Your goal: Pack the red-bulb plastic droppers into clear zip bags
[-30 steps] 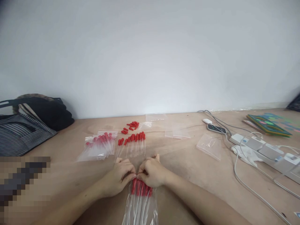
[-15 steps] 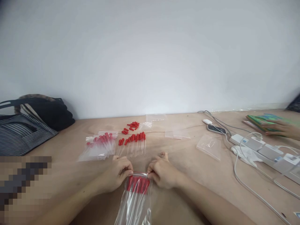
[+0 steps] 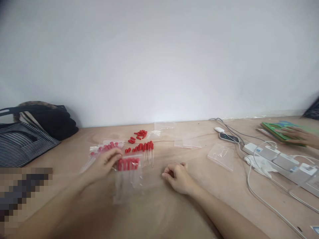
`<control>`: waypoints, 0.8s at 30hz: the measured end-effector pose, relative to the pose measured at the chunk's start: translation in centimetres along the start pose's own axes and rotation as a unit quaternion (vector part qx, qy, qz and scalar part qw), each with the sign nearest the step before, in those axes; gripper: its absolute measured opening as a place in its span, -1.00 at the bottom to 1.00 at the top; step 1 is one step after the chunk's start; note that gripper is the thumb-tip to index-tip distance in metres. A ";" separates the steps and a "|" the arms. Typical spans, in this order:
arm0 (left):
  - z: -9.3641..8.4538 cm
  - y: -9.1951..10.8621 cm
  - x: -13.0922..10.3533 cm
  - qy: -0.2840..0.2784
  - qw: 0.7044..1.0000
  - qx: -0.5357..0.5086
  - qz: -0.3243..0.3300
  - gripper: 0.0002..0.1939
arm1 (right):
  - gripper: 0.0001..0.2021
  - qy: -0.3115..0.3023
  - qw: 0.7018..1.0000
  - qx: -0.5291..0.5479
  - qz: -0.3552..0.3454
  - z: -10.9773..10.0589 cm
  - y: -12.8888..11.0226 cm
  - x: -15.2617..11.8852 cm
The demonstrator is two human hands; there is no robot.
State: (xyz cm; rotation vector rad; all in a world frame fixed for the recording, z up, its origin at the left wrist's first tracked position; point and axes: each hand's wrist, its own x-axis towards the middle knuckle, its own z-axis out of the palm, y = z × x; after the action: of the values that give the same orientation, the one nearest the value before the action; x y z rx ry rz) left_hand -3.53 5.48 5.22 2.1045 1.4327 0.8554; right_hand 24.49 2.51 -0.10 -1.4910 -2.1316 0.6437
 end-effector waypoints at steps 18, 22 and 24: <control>-8.9 -12.4 8.3 0.099 0.957 0.120 -0.243 -0.72 | -0.80 0.055 0.998 -0.024 0.025 0.6 0.6 0.0; -8.1 -13.4 6.8 0.169 0.948 0.134 -0.233 -0.72 | -0.80 0.054 0.998 -0.027 0.019 0.6 0.6 -0.1; -7.5 -13.6 5.1 0.186 0.949 0.134 -0.216 -0.65 | -0.81 0.054 0.998 -0.027 0.015 0.6 0.6 -0.1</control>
State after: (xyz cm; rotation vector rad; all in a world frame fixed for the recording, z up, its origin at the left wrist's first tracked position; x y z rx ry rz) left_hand -16.35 15.29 2.70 1.7466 2.2160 0.9506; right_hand 24.58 2.54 -0.91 -1.5524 -2.0641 0.5080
